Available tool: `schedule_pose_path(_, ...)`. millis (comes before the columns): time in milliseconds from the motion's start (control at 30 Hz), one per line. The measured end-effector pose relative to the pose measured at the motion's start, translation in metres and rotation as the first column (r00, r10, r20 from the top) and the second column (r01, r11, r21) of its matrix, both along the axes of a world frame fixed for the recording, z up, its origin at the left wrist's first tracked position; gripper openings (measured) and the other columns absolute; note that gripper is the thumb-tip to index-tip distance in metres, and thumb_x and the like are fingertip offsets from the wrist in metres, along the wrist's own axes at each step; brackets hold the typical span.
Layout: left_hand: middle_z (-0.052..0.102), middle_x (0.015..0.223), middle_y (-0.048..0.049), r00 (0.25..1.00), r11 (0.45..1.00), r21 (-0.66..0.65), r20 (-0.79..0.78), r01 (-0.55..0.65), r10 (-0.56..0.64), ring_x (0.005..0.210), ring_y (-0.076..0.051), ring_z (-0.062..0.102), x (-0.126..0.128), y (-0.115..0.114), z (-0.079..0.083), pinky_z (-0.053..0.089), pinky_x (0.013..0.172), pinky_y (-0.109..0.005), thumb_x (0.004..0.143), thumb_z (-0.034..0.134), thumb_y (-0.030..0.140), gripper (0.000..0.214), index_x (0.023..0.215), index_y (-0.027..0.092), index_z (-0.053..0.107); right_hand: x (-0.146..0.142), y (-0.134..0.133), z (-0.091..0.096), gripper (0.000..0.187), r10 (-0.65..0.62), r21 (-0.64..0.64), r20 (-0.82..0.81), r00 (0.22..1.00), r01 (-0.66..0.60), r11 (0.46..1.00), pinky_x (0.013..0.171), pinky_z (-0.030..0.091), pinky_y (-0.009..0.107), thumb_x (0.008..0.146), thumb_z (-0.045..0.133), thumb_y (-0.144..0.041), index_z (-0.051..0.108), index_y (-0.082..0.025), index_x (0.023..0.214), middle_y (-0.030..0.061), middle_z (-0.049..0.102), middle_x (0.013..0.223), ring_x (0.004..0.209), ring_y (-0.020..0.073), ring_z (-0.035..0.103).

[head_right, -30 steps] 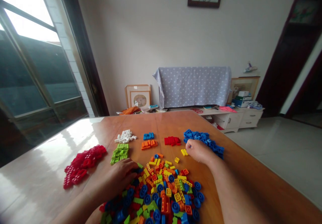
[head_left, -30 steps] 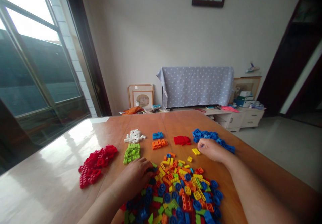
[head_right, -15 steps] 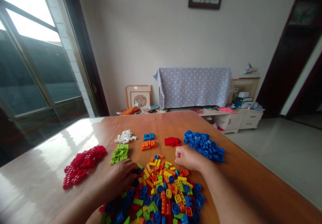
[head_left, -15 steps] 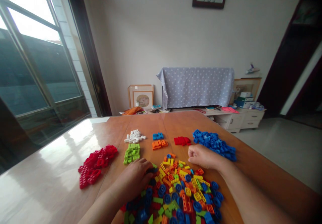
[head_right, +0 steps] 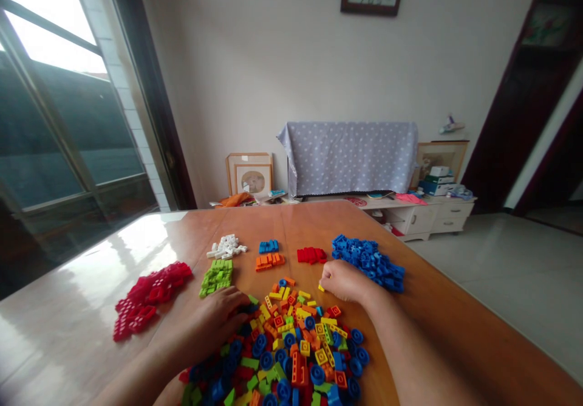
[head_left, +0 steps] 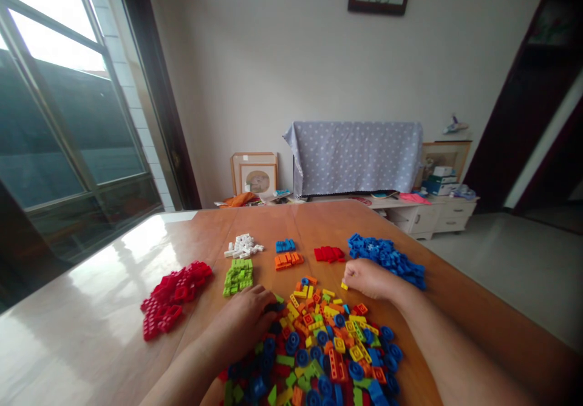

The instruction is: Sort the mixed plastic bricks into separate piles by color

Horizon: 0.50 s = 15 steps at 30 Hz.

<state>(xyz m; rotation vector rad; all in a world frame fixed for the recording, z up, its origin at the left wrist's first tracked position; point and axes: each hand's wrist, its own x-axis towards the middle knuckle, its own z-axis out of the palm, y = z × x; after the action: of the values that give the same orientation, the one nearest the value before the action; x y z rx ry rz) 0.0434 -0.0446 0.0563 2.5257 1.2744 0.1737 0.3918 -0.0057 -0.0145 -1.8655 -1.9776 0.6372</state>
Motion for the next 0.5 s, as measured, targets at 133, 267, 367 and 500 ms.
schedule_pose_path(133, 0.065, 0.101, -0.0056, 1.000, 1.000, -0.001, 0.006, 0.013, -0.013, 0.097, -0.022, 0.062, -0.001, 0.001, -0.002, 0.044, 0.081, -0.030, 0.094, 0.051, 0.036, 0.024, 0.106, 0.026, 0.070, 0.016, 0.000, 0.001, 0.010, -0.066, 0.077, 0.085, 0.994, 0.059, 0.995, 0.054, 0.028, 0.023, 0.077, 0.063, -0.027, 0.069, -0.019, 0.076, -0.0003, 0.069, 0.071, 0.064, 0.0131, 0.056)
schedule_pose_path(267, 0.065, 0.101, -0.0049, 1.000, 1.000, 0.005, 0.028, 0.014, -0.014, 0.097, -0.022, 0.061, -0.002, 0.002, -0.005, 0.044, 0.082, -0.030, 0.095, 0.050, 0.037, 0.024, 0.106, 0.026, 0.069, 0.035, 0.000, 0.004, 0.013, -0.196, 0.140, 0.101, 0.975, 0.181, 0.973, 0.053, 0.026, 0.024, 0.083, 0.055, -0.024, 0.066, -0.018, 0.077, 0.0014, 0.067, 0.069, 0.064, 0.0141, 0.055)
schedule_pose_path(367, 0.065, 0.101, -0.0052, 1.000, 1.000, 0.008, 0.029, 0.009, -0.009, 0.097, -0.022, 0.061, -0.001, 0.002, -0.006, 0.044, 0.082, -0.030, 0.095, 0.050, 0.037, 0.025, 0.105, 0.025, 0.070, 0.040, 0.001, 0.004, 0.015, -0.273, 0.172, 0.106, 0.956, 0.252, 0.952, 0.055, 0.026, 0.025, 0.085, 0.053, -0.024, 0.066, -0.019, 0.080, 0.0025, 0.067, 0.070, 0.065, 0.0149, 0.055)
schedule_pose_path(500, 0.066, 0.101, -0.0052, 1.000, 1.000, 0.001, 0.023, 0.011, -0.011, 0.097, -0.021, 0.062, -0.001, 0.002, -0.004, 0.043, 0.081, -0.030, 0.095, 0.050, 0.036, 0.025, 0.105, 0.025, 0.070, 0.030, 0.006, -0.002, 0.014, -0.269, 0.190, 0.118, 0.956, 0.244, 0.951, 0.058, 0.029, 0.025, 0.084, 0.058, -0.029, 0.066, -0.019, 0.078, 0.0027, 0.068, 0.072, 0.068, 0.0156, 0.056)
